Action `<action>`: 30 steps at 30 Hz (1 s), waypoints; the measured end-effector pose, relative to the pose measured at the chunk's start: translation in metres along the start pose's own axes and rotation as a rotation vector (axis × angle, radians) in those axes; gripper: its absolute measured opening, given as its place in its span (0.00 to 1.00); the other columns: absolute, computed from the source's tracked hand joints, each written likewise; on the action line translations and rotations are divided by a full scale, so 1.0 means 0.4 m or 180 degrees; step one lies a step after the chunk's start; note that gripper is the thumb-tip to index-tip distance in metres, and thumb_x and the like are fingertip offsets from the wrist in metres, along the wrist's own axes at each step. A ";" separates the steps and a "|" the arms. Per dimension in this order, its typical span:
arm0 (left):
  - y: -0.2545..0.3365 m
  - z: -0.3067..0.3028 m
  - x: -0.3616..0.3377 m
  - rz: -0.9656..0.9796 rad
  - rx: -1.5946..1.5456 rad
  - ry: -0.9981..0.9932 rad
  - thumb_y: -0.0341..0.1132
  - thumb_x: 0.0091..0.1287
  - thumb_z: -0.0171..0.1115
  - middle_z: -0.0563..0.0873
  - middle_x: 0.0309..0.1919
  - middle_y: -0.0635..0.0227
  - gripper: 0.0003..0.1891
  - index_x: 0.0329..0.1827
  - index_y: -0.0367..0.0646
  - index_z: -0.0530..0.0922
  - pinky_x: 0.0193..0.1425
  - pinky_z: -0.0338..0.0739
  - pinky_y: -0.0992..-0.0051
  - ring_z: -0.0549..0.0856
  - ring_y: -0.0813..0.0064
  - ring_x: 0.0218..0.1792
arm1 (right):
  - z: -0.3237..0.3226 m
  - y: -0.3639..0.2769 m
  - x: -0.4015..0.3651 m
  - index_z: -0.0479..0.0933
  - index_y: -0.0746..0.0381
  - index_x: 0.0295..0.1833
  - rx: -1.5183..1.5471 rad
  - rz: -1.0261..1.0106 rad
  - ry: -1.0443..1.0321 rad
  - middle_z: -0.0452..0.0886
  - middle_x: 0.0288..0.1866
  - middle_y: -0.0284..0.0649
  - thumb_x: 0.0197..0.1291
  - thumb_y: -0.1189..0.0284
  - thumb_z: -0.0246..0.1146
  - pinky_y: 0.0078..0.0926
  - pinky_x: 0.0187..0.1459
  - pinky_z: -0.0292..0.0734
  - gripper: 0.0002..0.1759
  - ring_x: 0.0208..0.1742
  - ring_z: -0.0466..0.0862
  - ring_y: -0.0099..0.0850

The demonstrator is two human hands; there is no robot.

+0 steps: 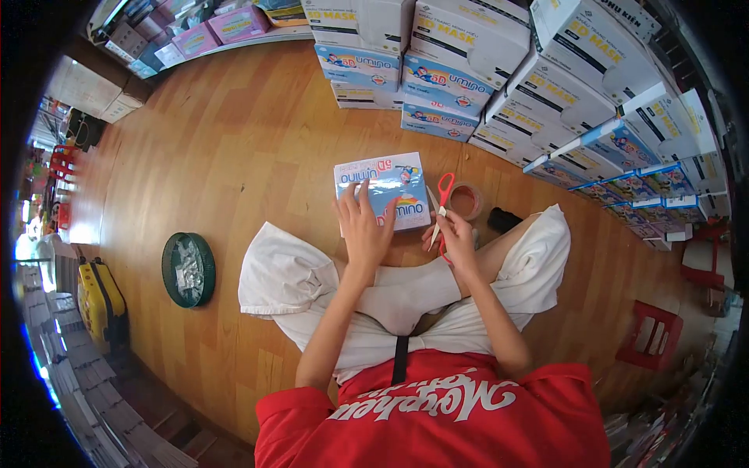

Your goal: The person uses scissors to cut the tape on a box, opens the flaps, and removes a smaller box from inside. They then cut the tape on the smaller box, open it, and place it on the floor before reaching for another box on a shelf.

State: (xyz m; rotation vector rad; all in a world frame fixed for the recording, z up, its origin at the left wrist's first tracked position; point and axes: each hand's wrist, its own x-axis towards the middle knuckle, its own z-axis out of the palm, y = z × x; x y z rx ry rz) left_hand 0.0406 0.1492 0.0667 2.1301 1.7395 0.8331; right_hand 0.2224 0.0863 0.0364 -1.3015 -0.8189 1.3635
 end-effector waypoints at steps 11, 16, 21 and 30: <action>-0.096 0.058 0.107 0.0828 0.0758 -0.0366 0.57 0.68 0.54 0.58 0.76 0.64 0.33 0.75 0.57 0.63 0.73 0.40 0.36 0.55 0.52 0.76 | -0.074 0.040 0.088 0.73 0.68 0.33 -0.1478 -0.0916 0.0269 0.71 0.18 0.39 0.71 0.65 0.55 0.27 0.23 0.65 0.18 0.18 0.70 0.25; -0.094 0.054 0.106 0.0813 0.0770 -0.0372 0.57 0.68 0.53 0.59 0.76 0.64 0.33 0.75 0.57 0.62 0.73 0.40 0.36 0.55 0.53 0.76 | -0.082 0.024 0.096 0.73 0.68 0.33 -0.1702 -0.0799 0.0137 0.71 0.20 0.42 0.70 0.64 0.57 0.30 0.26 0.63 0.18 0.21 0.68 0.26; -0.091 0.052 0.106 0.0824 0.0781 -0.0368 0.58 0.68 0.53 0.59 0.76 0.63 0.34 0.75 0.57 0.63 0.73 0.40 0.36 0.55 0.53 0.76 | -0.077 0.007 0.091 0.74 0.68 0.37 -0.1773 -0.0898 0.0090 0.73 0.22 0.43 0.70 0.63 0.56 0.30 0.28 0.66 0.17 0.23 0.71 0.28; -0.084 0.042 0.105 0.0830 0.0720 -0.0360 0.62 0.65 0.54 0.62 0.74 0.61 0.37 0.74 0.55 0.64 0.74 0.39 0.39 0.56 0.54 0.76 | -0.079 -0.040 0.092 0.75 0.68 0.39 -0.2113 -0.0830 0.0008 0.76 0.23 0.44 0.71 0.62 0.56 0.30 0.29 0.68 0.17 0.23 0.73 0.29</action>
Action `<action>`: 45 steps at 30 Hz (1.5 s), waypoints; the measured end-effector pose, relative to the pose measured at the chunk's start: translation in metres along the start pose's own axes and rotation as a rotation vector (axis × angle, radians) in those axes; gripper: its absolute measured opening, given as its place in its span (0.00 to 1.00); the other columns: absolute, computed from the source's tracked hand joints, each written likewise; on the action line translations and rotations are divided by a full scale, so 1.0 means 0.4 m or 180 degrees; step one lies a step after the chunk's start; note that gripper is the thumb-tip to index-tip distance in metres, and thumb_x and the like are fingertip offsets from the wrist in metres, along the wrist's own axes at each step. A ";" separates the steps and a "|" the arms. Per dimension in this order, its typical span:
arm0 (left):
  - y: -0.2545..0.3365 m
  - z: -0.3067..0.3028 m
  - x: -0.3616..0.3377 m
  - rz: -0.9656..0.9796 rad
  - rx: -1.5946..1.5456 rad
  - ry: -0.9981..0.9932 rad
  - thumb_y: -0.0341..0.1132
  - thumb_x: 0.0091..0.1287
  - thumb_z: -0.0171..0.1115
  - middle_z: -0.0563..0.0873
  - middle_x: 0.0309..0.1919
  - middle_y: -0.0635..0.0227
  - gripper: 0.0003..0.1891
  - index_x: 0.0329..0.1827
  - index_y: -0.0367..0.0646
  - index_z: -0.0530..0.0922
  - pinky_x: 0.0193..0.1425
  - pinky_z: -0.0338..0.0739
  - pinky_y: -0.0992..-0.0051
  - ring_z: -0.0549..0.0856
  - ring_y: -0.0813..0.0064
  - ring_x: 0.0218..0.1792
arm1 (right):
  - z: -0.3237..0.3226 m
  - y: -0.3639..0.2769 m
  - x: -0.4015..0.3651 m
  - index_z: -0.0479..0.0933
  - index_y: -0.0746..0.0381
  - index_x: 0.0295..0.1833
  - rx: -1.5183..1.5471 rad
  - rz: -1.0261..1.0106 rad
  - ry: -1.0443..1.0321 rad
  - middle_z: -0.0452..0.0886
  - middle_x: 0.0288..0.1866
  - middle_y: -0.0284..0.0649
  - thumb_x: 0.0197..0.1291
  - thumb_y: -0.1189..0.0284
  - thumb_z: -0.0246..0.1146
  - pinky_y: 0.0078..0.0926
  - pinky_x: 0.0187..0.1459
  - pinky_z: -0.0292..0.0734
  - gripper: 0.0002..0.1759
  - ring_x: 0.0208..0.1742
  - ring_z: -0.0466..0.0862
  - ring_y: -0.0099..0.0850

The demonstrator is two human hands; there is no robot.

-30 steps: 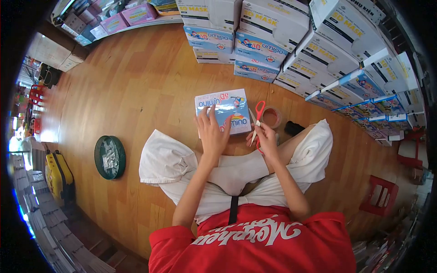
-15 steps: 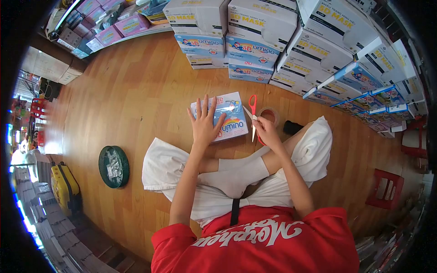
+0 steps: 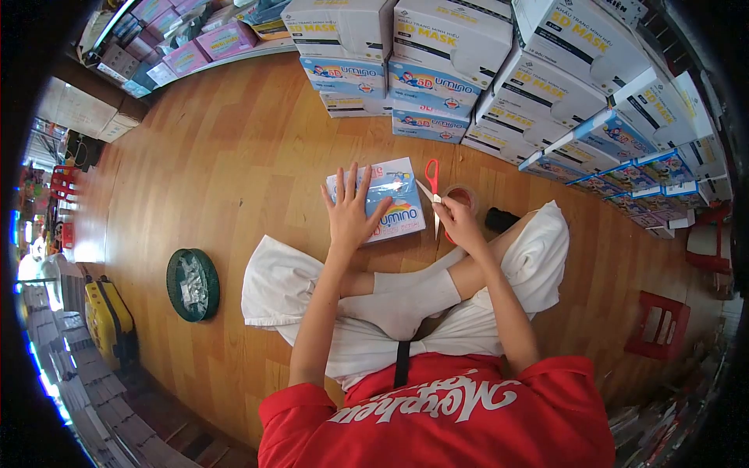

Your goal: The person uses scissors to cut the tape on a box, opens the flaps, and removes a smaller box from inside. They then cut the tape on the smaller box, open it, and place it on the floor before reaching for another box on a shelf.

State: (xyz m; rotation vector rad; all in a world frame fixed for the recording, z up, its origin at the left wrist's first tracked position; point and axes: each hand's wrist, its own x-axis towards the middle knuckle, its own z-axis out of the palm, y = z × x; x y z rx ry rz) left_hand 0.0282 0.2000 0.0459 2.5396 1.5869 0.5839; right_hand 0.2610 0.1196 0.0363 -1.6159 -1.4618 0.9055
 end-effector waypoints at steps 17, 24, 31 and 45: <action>0.000 -0.003 0.001 0.0002 -0.0040 0.0071 0.62 0.64 0.56 0.64 0.73 0.61 0.37 0.73 0.54 0.66 0.73 0.42 0.39 0.57 0.54 0.75 | 0.009 0.064 0.022 0.73 0.68 0.35 0.0171 -0.0193 -0.0010 0.67 0.21 0.42 0.70 0.62 0.57 0.28 0.29 0.64 0.18 0.24 0.67 0.25; -0.001 0.007 0.001 -0.0007 -0.0007 0.0165 0.61 0.64 0.57 0.64 0.73 0.61 0.37 0.73 0.54 0.66 0.74 0.45 0.43 0.59 0.55 0.75 | -0.011 0.054 0.000 0.73 0.68 0.37 0.0643 0.0068 -0.0408 0.64 0.23 0.29 0.71 0.63 0.56 0.22 0.26 0.60 0.17 0.26 0.63 0.16; 0.000 0.008 0.000 -0.0029 0.0000 0.0168 0.61 0.64 0.57 0.65 0.73 0.61 0.36 0.73 0.54 0.66 0.73 0.46 0.43 0.59 0.55 0.74 | -0.027 0.056 -0.048 0.74 0.67 0.39 0.0880 0.0360 -0.0701 0.68 0.27 0.25 0.72 0.64 0.56 0.19 0.27 0.62 0.16 0.29 0.66 0.14; -0.016 0.017 -0.005 0.0043 -0.0042 0.0130 0.59 0.67 0.54 0.63 0.74 0.61 0.34 0.74 0.54 0.65 0.73 0.44 0.41 0.57 0.54 0.75 | -0.030 0.044 -0.111 0.73 0.65 0.34 0.1009 0.0525 -0.0329 0.63 0.22 0.24 0.72 0.64 0.56 0.18 0.25 0.57 0.16 0.25 0.62 0.14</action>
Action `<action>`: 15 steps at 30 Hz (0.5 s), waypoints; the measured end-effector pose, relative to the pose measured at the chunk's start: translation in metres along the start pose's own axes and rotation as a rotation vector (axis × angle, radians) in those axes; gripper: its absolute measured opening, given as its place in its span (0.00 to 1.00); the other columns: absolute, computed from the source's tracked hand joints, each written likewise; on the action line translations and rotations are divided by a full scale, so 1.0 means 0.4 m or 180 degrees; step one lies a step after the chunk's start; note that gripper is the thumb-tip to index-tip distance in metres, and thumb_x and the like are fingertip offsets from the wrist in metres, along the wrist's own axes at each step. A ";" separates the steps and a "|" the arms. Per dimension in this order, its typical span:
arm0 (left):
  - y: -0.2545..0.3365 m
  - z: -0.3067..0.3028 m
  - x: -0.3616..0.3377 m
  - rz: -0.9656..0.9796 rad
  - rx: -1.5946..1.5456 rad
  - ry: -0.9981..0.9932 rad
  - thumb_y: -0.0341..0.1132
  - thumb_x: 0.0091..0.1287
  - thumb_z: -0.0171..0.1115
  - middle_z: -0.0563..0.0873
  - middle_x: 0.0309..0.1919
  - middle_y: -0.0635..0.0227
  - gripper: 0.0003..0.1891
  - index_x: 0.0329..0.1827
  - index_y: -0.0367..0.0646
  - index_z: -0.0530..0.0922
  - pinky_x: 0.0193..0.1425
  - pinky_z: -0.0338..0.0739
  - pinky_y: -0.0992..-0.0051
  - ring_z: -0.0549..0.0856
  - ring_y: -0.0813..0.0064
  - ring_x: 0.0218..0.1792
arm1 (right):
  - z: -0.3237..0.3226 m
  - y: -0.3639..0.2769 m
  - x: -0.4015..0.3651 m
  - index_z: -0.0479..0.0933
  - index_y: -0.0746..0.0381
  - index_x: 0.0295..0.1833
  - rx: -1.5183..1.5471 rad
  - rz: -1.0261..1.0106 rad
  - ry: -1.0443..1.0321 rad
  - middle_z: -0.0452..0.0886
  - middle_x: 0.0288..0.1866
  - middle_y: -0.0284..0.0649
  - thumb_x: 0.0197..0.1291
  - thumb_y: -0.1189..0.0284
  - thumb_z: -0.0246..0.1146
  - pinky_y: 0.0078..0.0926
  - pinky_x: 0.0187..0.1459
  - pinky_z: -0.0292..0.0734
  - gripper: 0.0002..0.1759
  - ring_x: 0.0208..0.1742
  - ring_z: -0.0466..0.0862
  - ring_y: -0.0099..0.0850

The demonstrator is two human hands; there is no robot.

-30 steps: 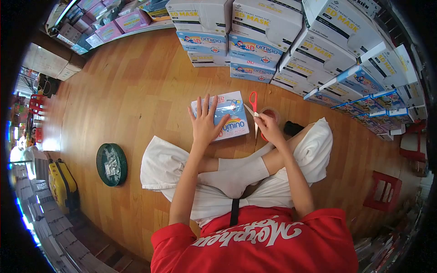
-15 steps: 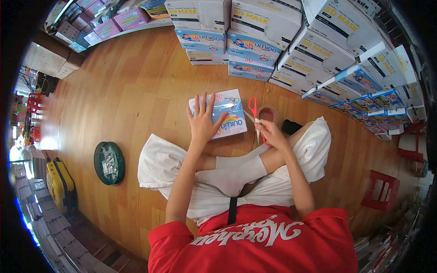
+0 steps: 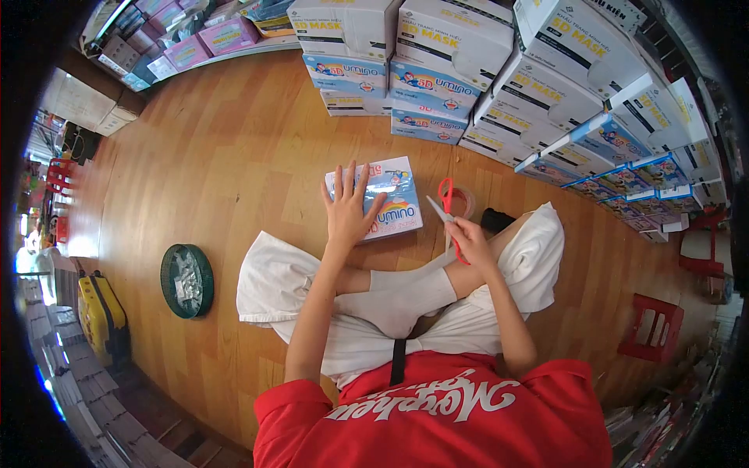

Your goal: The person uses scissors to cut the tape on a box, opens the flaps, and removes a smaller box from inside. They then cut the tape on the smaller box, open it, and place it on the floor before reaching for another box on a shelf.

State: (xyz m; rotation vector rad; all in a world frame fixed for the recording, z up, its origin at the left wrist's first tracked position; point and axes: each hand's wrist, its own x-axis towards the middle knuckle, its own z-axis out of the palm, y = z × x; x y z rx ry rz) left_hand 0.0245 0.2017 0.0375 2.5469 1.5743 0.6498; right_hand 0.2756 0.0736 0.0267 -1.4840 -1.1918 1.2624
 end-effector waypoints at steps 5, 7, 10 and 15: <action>0.005 -0.007 0.000 0.0001 -0.0045 -0.0001 0.60 0.67 0.54 0.64 0.73 0.60 0.35 0.73 0.54 0.65 0.73 0.43 0.41 0.58 0.54 0.75 | 0.021 -0.006 0.038 0.71 0.65 0.32 -0.0259 -0.0230 -0.0005 0.61 0.22 0.25 0.72 0.63 0.56 0.21 0.25 0.56 0.18 0.25 0.60 0.15; 0.004 -0.009 0.001 0.0007 -0.0029 0.0011 0.60 0.67 0.54 0.64 0.73 0.60 0.35 0.73 0.54 0.65 0.73 0.43 0.41 0.58 0.53 0.75 | 0.022 -0.024 0.043 0.71 0.66 0.33 -0.0348 -0.0251 -0.0035 0.62 0.21 0.27 0.72 0.63 0.56 0.21 0.25 0.57 0.18 0.24 0.61 0.16; 0.006 -0.008 0.002 0.0013 -0.0024 0.0012 0.60 0.67 0.54 0.64 0.73 0.60 0.35 0.73 0.54 0.65 0.73 0.43 0.41 0.58 0.54 0.75 | 0.021 -0.035 0.048 0.72 0.67 0.35 -0.0749 -0.0241 0.0042 0.66 0.21 0.33 0.72 0.61 0.55 0.26 0.26 0.60 0.19 0.24 0.64 0.18; 0.006 -0.007 0.001 -0.0002 -0.0027 0.0009 0.60 0.66 0.55 0.64 0.73 0.61 0.35 0.73 0.55 0.65 0.73 0.44 0.41 0.58 0.54 0.75 | 0.047 -0.061 0.033 0.73 0.66 0.37 -0.0984 -0.0200 0.0306 0.71 0.21 0.43 0.70 0.60 0.56 0.31 0.28 0.65 0.19 0.23 0.69 0.25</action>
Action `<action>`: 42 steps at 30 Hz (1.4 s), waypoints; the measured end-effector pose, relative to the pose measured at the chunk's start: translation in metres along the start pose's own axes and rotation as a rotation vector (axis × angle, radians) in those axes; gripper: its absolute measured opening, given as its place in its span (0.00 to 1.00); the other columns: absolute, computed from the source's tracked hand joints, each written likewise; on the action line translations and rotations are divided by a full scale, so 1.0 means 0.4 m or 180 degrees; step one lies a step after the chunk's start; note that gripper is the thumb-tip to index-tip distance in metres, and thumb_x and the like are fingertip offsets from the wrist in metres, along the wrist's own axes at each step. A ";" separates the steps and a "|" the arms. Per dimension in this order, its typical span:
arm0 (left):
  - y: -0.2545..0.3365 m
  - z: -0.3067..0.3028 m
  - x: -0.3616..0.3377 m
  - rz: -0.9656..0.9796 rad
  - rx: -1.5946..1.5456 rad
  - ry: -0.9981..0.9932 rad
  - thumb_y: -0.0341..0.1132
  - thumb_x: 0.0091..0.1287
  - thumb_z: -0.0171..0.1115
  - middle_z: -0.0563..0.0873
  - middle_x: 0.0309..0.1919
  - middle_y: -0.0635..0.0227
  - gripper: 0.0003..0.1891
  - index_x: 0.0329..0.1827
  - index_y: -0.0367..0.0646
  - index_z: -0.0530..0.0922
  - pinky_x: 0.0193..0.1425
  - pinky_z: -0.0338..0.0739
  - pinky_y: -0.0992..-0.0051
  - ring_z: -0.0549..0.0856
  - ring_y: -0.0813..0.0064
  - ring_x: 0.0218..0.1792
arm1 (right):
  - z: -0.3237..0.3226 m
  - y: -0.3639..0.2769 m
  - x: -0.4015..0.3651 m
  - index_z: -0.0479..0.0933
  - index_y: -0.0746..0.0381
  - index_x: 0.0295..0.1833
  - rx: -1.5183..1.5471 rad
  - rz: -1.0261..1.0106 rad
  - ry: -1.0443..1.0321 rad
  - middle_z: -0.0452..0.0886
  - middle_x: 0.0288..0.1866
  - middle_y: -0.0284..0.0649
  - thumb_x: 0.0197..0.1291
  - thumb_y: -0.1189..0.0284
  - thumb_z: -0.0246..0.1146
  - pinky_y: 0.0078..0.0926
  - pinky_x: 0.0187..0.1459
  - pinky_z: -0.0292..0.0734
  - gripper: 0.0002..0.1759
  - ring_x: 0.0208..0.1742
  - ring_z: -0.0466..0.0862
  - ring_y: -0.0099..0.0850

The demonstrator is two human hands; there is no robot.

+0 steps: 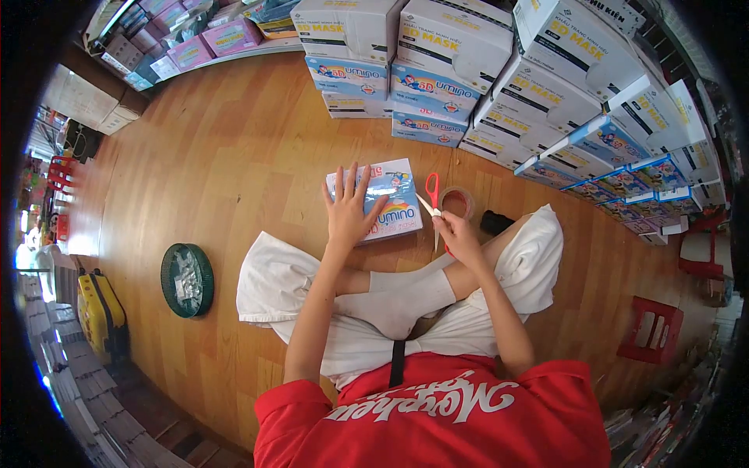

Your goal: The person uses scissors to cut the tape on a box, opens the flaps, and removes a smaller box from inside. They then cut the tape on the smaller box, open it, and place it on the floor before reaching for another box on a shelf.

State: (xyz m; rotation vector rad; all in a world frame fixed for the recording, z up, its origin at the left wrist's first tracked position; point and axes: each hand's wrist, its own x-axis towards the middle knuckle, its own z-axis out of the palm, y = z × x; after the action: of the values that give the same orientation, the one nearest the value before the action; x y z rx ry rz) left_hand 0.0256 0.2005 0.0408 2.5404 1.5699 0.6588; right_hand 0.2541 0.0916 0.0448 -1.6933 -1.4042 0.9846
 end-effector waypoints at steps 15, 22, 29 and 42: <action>0.000 0.003 -0.001 -0.0012 0.0087 -0.0019 0.59 0.68 0.53 0.64 0.73 0.61 0.34 0.74 0.54 0.63 0.73 0.45 0.41 0.59 0.53 0.75 | -0.044 0.022 0.004 0.73 0.68 0.34 0.0591 0.0078 -0.0628 0.66 0.22 0.27 0.72 0.65 0.56 0.22 0.26 0.61 0.17 0.26 0.64 0.15; -0.005 -0.006 0.001 0.0061 0.0052 -0.0065 0.60 0.67 0.53 0.64 0.74 0.62 0.35 0.75 0.55 0.63 0.72 0.45 0.39 0.59 0.53 0.75 | -0.024 0.039 0.007 0.69 0.65 0.31 0.0715 0.0111 -0.0530 0.57 0.23 0.24 0.72 0.65 0.56 0.22 0.24 0.55 0.17 0.25 0.58 0.14; -0.005 0.000 -0.003 0.0028 0.0009 -0.0029 0.60 0.66 0.55 0.64 0.73 0.61 0.36 0.75 0.56 0.63 0.73 0.44 0.38 0.58 0.53 0.75 | -0.047 0.030 0.003 0.71 0.66 0.31 0.0651 -0.0095 -0.0636 0.59 0.21 0.25 0.71 0.64 0.57 0.21 0.24 0.57 0.18 0.25 0.60 0.15; 0.060 -0.052 -0.048 0.0722 -0.0445 -0.0450 0.57 0.48 0.74 0.72 0.60 0.55 0.41 0.59 0.38 0.72 0.69 0.60 0.53 0.67 0.49 0.66 | -0.110 0.033 -0.029 0.78 0.64 0.33 0.0891 0.0284 -0.0163 0.63 0.18 0.23 0.71 0.63 0.57 0.17 0.21 0.52 0.17 0.20 0.59 0.12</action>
State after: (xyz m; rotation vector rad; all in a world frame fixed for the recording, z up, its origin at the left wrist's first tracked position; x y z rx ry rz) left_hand 0.0301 0.1695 0.0605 2.6166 1.1614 0.5724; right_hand 0.2980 0.0757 0.0543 -1.5414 -1.1680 1.2208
